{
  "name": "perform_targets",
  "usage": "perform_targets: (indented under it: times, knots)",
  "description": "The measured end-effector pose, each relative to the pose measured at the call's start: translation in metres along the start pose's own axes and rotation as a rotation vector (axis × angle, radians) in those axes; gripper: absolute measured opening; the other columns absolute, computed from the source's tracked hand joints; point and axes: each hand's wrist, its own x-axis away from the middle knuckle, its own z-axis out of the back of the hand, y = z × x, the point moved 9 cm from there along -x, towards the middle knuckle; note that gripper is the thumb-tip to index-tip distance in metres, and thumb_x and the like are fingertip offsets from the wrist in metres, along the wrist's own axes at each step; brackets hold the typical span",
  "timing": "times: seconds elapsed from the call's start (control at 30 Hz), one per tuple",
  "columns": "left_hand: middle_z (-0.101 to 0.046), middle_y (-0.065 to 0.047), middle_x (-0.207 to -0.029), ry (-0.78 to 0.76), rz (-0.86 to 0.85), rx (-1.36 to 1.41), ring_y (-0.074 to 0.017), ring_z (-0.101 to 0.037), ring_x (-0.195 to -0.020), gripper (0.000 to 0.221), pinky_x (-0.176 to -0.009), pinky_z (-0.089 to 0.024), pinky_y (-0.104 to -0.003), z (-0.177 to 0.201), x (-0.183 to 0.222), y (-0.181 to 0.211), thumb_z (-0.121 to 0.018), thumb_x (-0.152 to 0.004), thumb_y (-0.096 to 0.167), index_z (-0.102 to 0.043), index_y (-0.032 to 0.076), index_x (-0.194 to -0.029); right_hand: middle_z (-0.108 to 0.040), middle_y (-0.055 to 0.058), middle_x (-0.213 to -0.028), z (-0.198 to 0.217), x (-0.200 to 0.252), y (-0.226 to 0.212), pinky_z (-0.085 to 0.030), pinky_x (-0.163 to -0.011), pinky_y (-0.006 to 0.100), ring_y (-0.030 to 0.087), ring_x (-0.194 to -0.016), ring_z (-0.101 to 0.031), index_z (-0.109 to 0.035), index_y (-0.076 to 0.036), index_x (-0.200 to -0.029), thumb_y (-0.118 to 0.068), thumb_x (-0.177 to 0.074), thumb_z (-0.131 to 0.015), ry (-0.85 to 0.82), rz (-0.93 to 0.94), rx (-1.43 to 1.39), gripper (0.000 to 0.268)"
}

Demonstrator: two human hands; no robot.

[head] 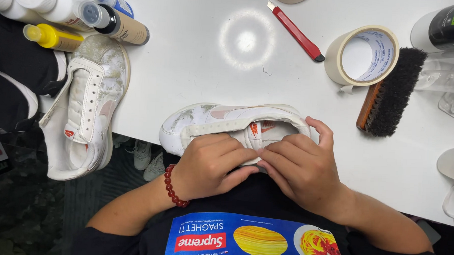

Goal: The person works at a shoe cleaning bench and applies masking tape to the upper of a white sneaker, pressing the tape along the collar and side panels. They pull a length of tape from the roll, cut a strip with a utility knife, and smooth the tape onto the shoe, then lift the shoe to check the taped areas.

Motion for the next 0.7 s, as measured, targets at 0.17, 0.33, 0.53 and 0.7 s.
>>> perform_targets:
  times: [0.17,0.33,0.53,0.7]
  knots:
    - [-0.067,-0.005,-0.084,0.002,-0.047,-0.073,-0.0221,-0.064,-0.073,0.016,-0.065,-0.051,-0.034,-0.004,0.009,-0.002,-0.082,-0.086,0.015,-0.073,0.006,-0.096,-0.071,-0.004,-0.092,-0.003,-0.001,0.002,-0.035,-0.104,0.059,0.015,-0.088,-0.064,-0.075,-0.013,-0.098,-0.021,-0.083,-0.08,-0.039,-0.039,0.032,0.018]
    - [-0.066,-0.005,-0.083,0.019,-0.06,-0.137,-0.0221,-0.063,-0.074,0.014,-0.064,-0.05,-0.035,-0.004,0.011,0.002,-0.079,-0.087,0.015,-0.071,0.005,-0.092,-0.07,-0.003,-0.096,-0.001,0.011,0.001,-0.033,-0.106,0.065,0.016,-0.098,-0.064,-0.076,-0.013,-0.1,-0.024,-0.086,-0.08,0.007,0.058,0.151,0.018]
    - [-0.064,-0.004,-0.082,0.021,-0.099,-0.162,-0.0209,-0.063,-0.074,0.014,-0.064,-0.049,-0.034,-0.006,0.015,0.004,-0.078,-0.089,0.017,-0.069,0.005,-0.088,-0.067,-0.006,-0.098,0.005,0.03,0.004,-0.028,-0.108,0.073,0.017,-0.117,-0.06,-0.08,-0.018,-0.102,-0.033,-0.09,-0.079,0.028,0.214,0.335,0.02]
    - [-0.064,-0.004,-0.08,0.025,-0.159,-0.197,-0.0208,-0.062,-0.073,0.017,-0.064,-0.048,-0.034,-0.006,0.018,0.007,-0.078,-0.09,0.019,-0.068,0.006,-0.085,-0.065,-0.006,-0.103,0.003,0.032,0.003,-0.025,-0.11,0.075,0.02,-0.127,-0.055,-0.079,-0.017,-0.1,-0.032,-0.09,-0.079,0.005,0.254,0.354,0.018]
